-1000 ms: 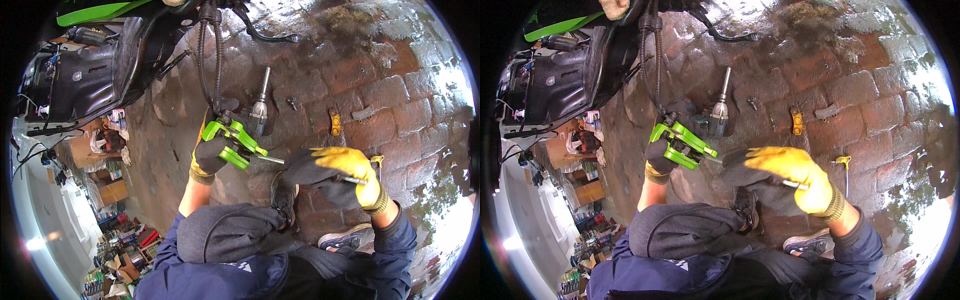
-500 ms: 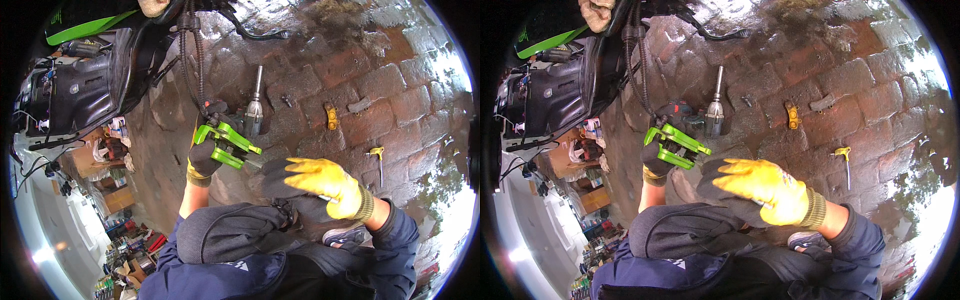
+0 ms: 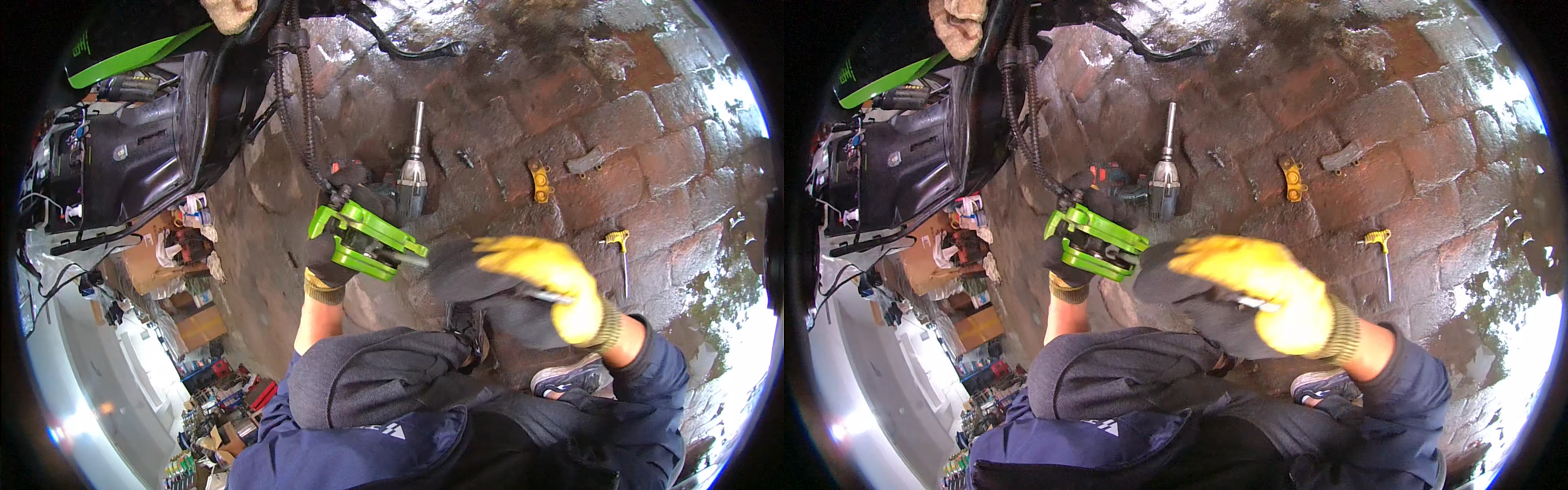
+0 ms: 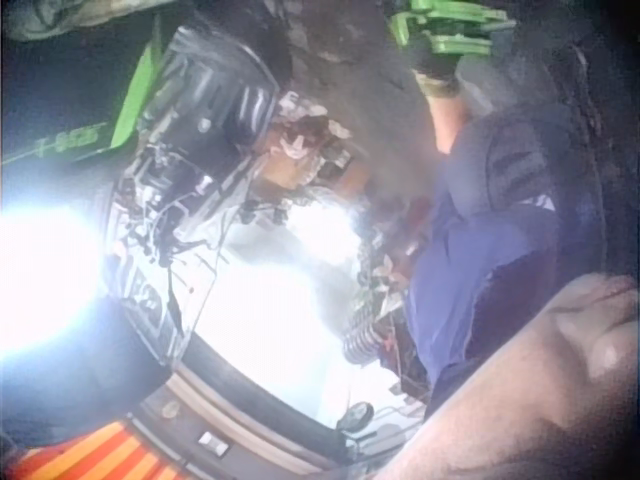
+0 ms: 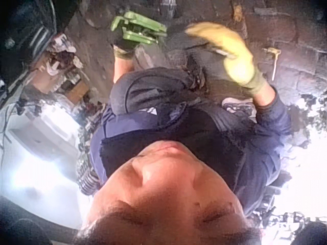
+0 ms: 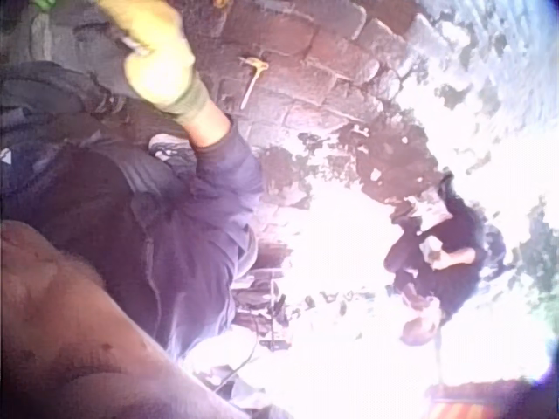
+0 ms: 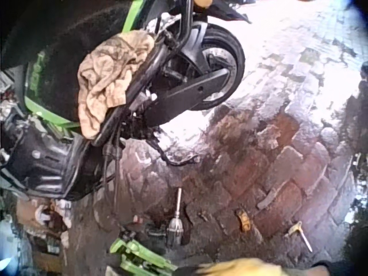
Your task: The person sits on the floor and cleans a green scooter brake caliper with a cloth. They then retrieve a new brake pad from a shelf, open the package, and wipe the brake pad with the cloth.
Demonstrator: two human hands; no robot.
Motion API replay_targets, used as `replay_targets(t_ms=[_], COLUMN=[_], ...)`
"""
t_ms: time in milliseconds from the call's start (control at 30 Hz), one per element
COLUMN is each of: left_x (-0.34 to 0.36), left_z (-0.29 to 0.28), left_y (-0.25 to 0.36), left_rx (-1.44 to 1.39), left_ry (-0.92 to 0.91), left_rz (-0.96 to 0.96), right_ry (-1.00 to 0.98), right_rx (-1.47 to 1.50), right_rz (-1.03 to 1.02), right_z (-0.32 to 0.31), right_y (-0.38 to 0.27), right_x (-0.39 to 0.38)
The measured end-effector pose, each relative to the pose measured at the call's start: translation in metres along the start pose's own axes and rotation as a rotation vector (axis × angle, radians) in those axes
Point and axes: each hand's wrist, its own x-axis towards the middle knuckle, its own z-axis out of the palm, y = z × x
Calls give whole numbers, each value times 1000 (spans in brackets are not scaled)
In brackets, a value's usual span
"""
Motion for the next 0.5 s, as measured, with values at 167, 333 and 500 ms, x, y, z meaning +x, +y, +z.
replay_targets(t_ms=[167,333,500], left_x=[3,8,6], left_z=[-6,-19,-19], left_y=[5,1,-2], left_rx=[40,6,-19], left_ry=[-7,-69,-120], left_rz=[23,46,68], right_ry=[178,0,-331], right_rx=[209,84,232], right_rz=[182,56,-99], right_z=[-12,-24,-36], right_y=[-1,-3,9], right_x=[-10,5,17])
